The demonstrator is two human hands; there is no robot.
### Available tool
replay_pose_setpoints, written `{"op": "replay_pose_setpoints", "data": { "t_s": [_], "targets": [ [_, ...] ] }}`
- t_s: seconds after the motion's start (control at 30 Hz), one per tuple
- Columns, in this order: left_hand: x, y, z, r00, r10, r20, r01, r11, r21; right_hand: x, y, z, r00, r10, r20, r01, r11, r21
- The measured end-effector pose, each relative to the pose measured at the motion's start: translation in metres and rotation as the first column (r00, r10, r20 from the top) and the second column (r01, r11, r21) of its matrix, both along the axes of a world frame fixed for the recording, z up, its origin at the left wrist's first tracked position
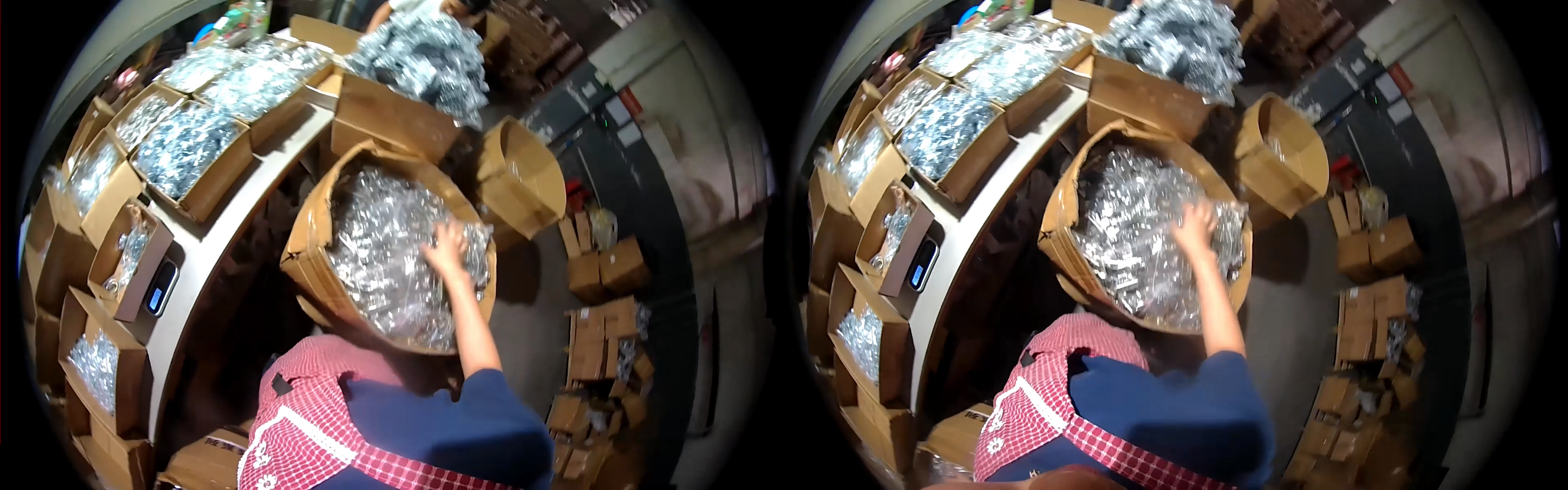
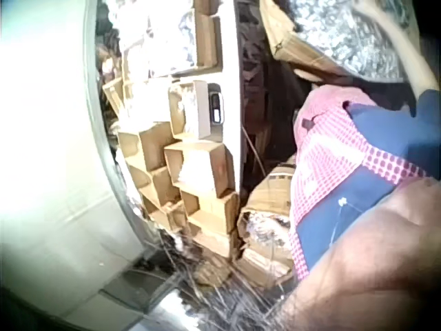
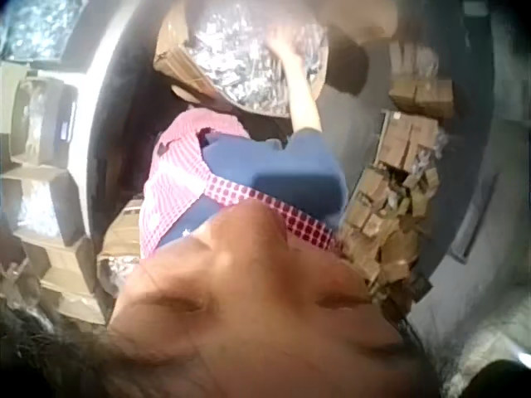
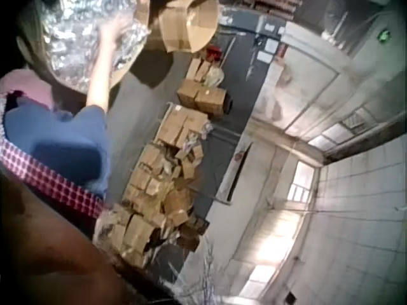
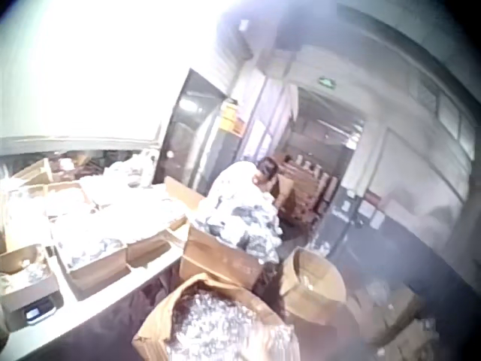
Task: The person picks up plastic bags containing metal hardware parts from a large bin and places them into smaller cardboard boxes on a table, occasionally using a scale to weigh them.
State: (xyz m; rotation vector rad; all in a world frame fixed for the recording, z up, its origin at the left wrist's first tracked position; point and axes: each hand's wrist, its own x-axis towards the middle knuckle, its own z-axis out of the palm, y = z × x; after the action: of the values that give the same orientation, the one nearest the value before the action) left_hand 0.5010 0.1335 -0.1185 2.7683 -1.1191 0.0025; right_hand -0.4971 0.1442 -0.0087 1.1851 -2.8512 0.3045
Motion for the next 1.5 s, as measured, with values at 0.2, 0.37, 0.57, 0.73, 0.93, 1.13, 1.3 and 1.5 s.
{"op": "replay_pose_setpoints", "data": {
  "t_s": [0.2, 0.37, 0.57, 0.73, 0.93, 1.13, 1.3, 1.5],
  "targets": [
    [-0.087, -0.195, 0.006, 0.916, -0.357, -0.183, 0.339, 0.933, -0.123, -0.084, 0.176, -0.050, 0.639, -0.472, 0.608, 0.644, 0.760, -0.087],
    [-0.180, -0.286, 0.030, 0.792, -0.518, -0.324, 0.458, 0.854, -0.246, -0.017, 0.200, -0.058, 0.498, -0.213, 0.841, 0.685, 0.691, -0.231],
    [-0.258, -0.336, 0.051, 0.671, -0.605, -0.429, 0.497, 0.796, -0.346, 0.013, 0.192, 0.002, 0.453, -0.111, 0.885, 0.429, 0.897, -0.107],
    [-0.272, -0.338, 0.067, 0.636, -0.615, -0.465, 0.464, 0.787, -0.406, 0.023, 0.208, 0.014, 0.652, -0.147, 0.744, -0.015, 0.978, 0.207],
    [-0.212, -0.289, 0.060, 0.717, -0.564, -0.409, 0.448, 0.823, -0.350, 0.018, 0.194, 0.013, 0.886, 0.059, 0.459, -0.248, 0.898, 0.362],
    [-0.092, -0.162, 0.039, 0.915, -0.371, -0.158, 0.355, 0.927, -0.121, -0.006, 0.219, 0.041, 0.935, 0.108, 0.337, -0.127, 0.991, 0.035],
    [-0.048, -0.069, 0.030, 0.977, -0.204, 0.064, 0.204, 0.979, -0.001, -0.018, 0.247, 0.052, 0.711, 0.178, 0.680, 0.369, 0.728, -0.577],
    [-0.050, -0.017, 0.023, 0.969, -0.082, 0.233, 0.084, 0.996, 0.003, -0.012, 0.193, 0.030, 0.335, 0.763, 0.553, 0.806, 0.071, -0.587]
  ]
}}
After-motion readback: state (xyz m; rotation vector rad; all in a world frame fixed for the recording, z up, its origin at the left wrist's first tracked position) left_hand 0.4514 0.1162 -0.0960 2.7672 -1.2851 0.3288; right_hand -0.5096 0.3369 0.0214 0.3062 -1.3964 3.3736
